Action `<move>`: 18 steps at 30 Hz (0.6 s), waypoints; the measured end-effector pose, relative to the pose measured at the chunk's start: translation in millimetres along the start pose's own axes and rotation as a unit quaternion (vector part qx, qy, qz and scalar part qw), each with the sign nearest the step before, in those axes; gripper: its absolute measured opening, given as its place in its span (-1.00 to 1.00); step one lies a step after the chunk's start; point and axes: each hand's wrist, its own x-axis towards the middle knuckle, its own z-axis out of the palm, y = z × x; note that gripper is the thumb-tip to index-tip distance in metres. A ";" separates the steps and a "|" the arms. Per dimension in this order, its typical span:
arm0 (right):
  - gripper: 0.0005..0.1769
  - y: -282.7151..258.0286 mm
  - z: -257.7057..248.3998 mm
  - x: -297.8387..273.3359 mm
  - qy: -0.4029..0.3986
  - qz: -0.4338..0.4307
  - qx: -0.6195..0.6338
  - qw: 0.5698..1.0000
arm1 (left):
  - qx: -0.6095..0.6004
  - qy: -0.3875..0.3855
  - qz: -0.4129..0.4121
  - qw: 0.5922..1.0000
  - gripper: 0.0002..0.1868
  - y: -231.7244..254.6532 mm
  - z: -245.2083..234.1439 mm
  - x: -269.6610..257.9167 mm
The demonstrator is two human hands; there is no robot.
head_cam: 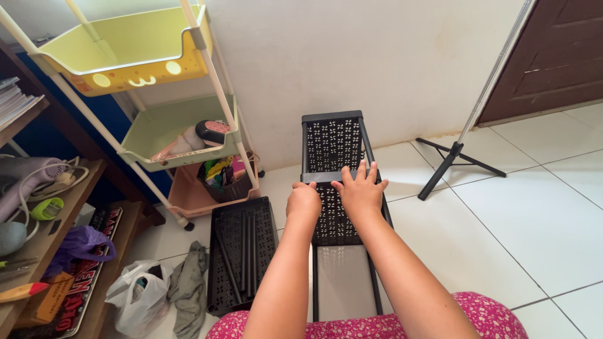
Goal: The person assembles a black plastic storage rack by inserting vertical poles into perforated trays and connecting them into a frame. The person handles trays and poles, aligns them, and secures the structure on the floor.
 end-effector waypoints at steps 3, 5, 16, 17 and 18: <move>-0.27 -0.2 1.0 0.4 0.004 0.002 0.000 1.000 | -0.005 0.010 0.015 1.000 -0.41 -4.7 7.0 9.7; -0.27 -0.3 1.2 0.5 0.003 0.003 -0.001 1.000 | -0.006 0.010 0.020 1.000 -0.39 -8.2 13.0 19.0; -0.27 -0.4 4.8 1.8 0.014 0.002 -0.014 1.000 | -0.054 -0.087 0.000 0.995 -0.39 -4.3 -7.8 15.0; -0.27 -0.5 4.6 2.7 0.015 0.004 -0.014 1.000 | -0.057 -0.101 0.009 0.993 -0.36 -5.6 -10.1 16.1; -0.27 -0.9 4.3 3.6 0.017 0.003 -0.015 1.000 | -0.060 -0.115 0.019 0.991 -0.31 -8.0 -11.2 18.1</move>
